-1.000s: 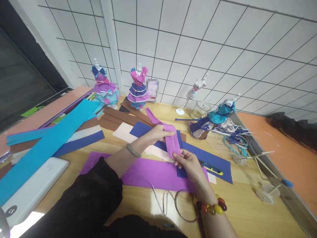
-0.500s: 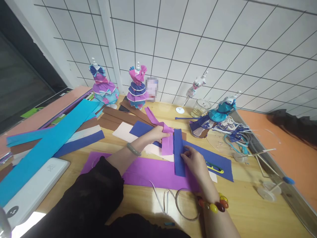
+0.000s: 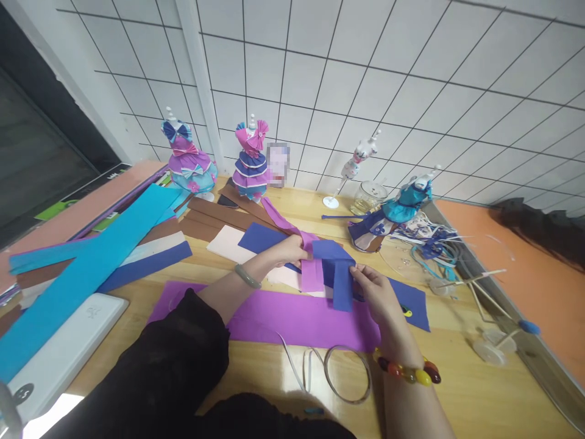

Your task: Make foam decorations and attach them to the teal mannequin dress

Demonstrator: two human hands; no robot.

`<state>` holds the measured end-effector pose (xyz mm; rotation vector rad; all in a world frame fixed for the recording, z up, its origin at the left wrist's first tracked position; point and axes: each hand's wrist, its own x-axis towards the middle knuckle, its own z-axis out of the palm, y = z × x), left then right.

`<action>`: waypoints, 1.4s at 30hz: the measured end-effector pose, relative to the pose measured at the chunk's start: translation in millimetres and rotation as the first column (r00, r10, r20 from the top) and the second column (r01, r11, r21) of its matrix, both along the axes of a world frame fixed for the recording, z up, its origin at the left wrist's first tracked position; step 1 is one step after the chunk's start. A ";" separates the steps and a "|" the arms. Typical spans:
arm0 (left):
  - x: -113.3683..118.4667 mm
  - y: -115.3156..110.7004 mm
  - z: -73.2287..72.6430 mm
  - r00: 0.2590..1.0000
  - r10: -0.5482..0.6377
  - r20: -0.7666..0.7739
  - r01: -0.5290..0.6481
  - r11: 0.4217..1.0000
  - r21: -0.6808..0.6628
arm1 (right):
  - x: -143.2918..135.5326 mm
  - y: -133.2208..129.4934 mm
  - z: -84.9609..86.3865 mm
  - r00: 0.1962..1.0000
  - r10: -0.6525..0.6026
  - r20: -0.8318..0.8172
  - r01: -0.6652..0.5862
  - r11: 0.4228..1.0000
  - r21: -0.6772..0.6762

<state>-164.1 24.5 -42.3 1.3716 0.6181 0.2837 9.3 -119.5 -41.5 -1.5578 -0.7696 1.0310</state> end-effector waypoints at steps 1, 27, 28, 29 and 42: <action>0.2 -1.3 1.2 1.000 -0.014 0.012 0.014 1.000 0.000 | -1.9 -0.1 2.8 0.995 -0.005 -0.100 0.005 1.000 0.005; 8.6 -27.3 4.7 0.981 -0.195 0.009 0.195 0.981 0.014 | -32.4 2.9 1.9 0.989 0.069 -0.128 -0.070 0.998 -0.008; 9.0 -27.1 4.2 0.977 -0.211 0.006 0.211 0.977 -0.003 | -32.0 2.7 1.7 0.992 0.061 -0.110 -0.062 0.998 -0.007; 9.3 -26.8 3.5 0.976 -0.216 -0.004 0.216 0.976 -0.013 | -31.6 2.6 1.3 0.995 0.055 -0.088 -0.056 0.998 -0.003; 6.0 -27.6 5.9 0.984 -0.171 0.057 0.167 0.984 0.068 | -37.1 2.7 -1.2 0.992 0.032 -0.118 -0.035 0.999 -0.018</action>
